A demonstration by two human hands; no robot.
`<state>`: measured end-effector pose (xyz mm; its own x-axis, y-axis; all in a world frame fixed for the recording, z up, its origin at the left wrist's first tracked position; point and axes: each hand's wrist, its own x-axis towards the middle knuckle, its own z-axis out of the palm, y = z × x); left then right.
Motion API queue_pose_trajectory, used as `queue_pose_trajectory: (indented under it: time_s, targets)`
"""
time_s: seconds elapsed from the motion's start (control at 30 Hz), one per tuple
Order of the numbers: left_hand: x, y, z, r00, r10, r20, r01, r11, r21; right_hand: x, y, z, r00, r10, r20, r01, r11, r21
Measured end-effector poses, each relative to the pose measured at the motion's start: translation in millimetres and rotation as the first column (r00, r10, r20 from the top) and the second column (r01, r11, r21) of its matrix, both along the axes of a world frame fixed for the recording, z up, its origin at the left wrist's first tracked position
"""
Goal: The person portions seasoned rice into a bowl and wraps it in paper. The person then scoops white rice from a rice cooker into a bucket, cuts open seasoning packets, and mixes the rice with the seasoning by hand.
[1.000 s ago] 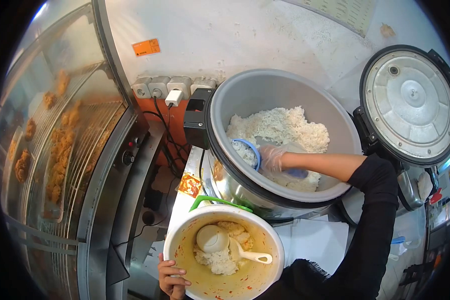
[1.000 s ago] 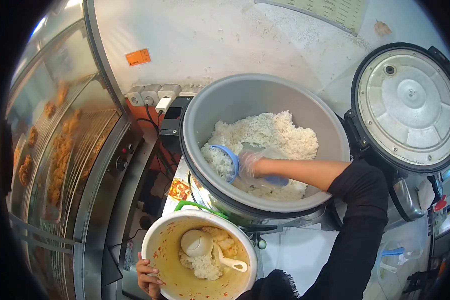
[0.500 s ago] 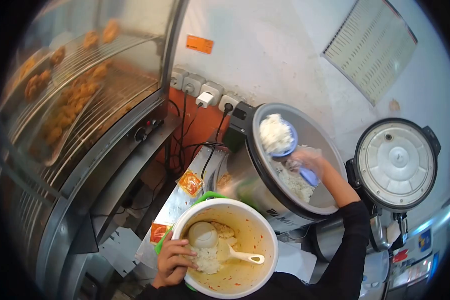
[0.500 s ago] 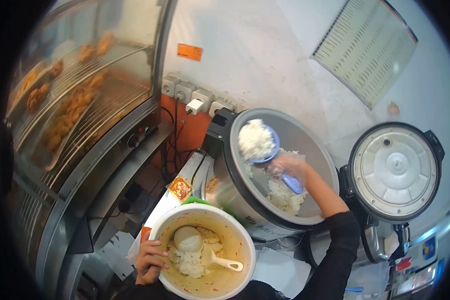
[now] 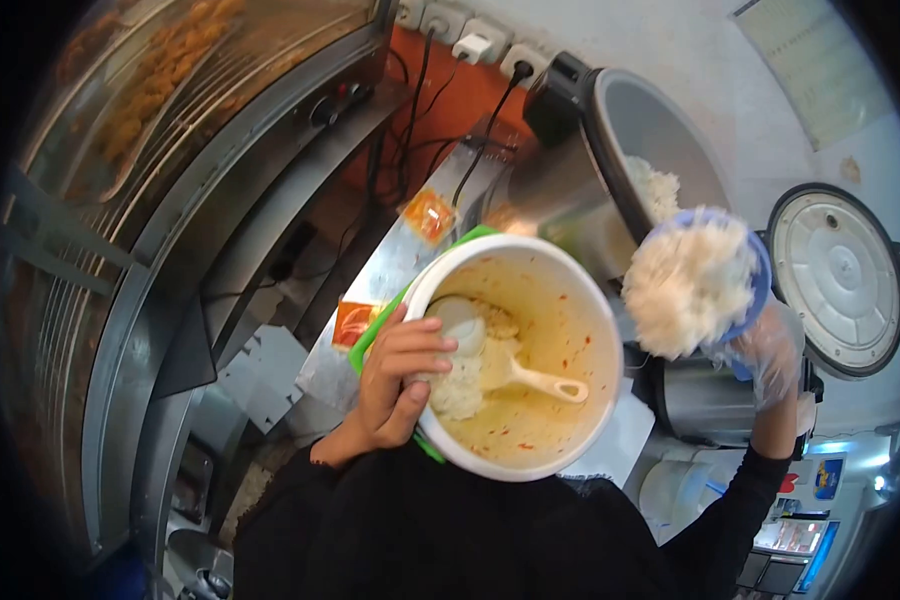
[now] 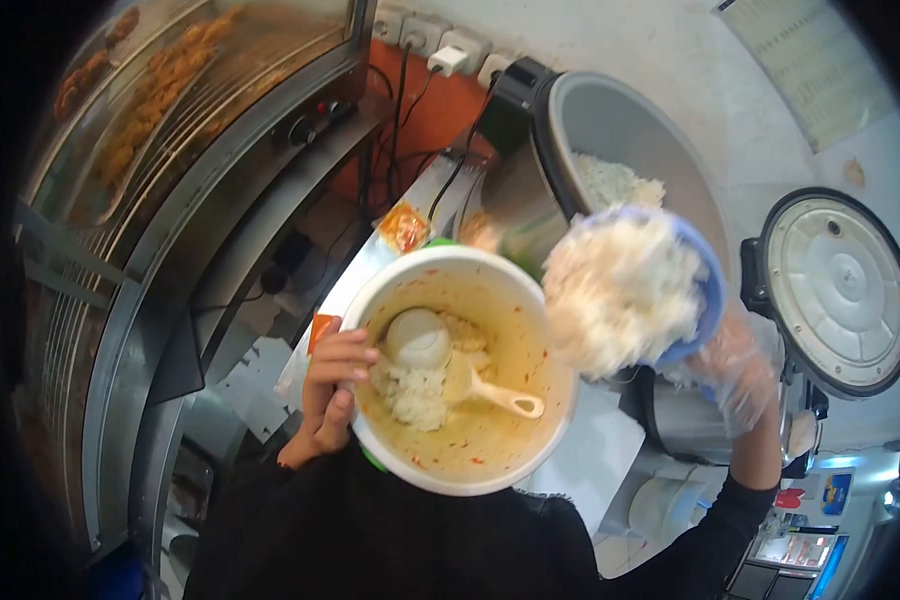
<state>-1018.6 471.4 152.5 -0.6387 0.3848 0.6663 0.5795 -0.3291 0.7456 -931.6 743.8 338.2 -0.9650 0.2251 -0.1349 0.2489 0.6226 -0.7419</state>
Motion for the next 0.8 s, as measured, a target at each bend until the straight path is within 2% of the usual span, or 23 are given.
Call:
queue_pose_trajectory:
  time_s: [0.13,0.2,0.23,0.27,0.3,0.43,0.47,0.53,0.6,0.8]
  targets:
    - [-2,4,-9,1.0,-0.017,0.019,0.014,0.992,0.129,1,-31,-22,0.996,-0.081,0.047,0.085,0.992,-0.097]
    - [-2,4,-10,0.999,-0.03,0.02,0.027,0.991,0.13,3,-34,-23,0.986,-0.15,0.067,0.16,0.97,-0.181]
    - [-2,4,-10,1.0,-0.023,0.017,0.021,0.992,0.122,4,-36,-23,0.988,-0.133,0.08,0.142,0.983,-0.118]
    - [-2,4,-10,1.0,-0.015,0.013,0.013,0.993,0.115,3,-44,-21,0.996,0.039,0.078,-0.061,0.947,0.314]
    - [-2,3,-11,1.0,-0.015,0.015,0.013,0.993,0.114,0,-50,-20,0.991,0.129,0.025,-0.126,0.876,0.466]
    - [-3,1,-10,1.0,-0.017,0.008,0.017,0.997,0.08,-6,-36,-19,0.993,0.095,0.07,-0.116,0.876,0.468]
    - [-3,1,-10,1.0,-0.017,0.001,0.017,0.998,0.067,-7,-23,-23,0.997,-0.072,-0.008,0.073,0.992,0.102]
    - [-3,1,-8,1.0,-0.009,0.001,0.009,0.998,0.064,-12,-18,-18,0.968,-0.25,-0.01,0.237,0.929,-0.285]
    - [-3,1,-7,1.0,-0.001,0.003,0.001,0.998,0.06,-21,-34,5,0.938,-0.338,-0.081,0.291,0.89,-0.35]
    - [-3,-2,-4,1.0,0.011,-0.014,-0.011,1.0,0.02,-16,-21,21,0.915,-0.317,-0.249,0.279,0.944,-0.176]
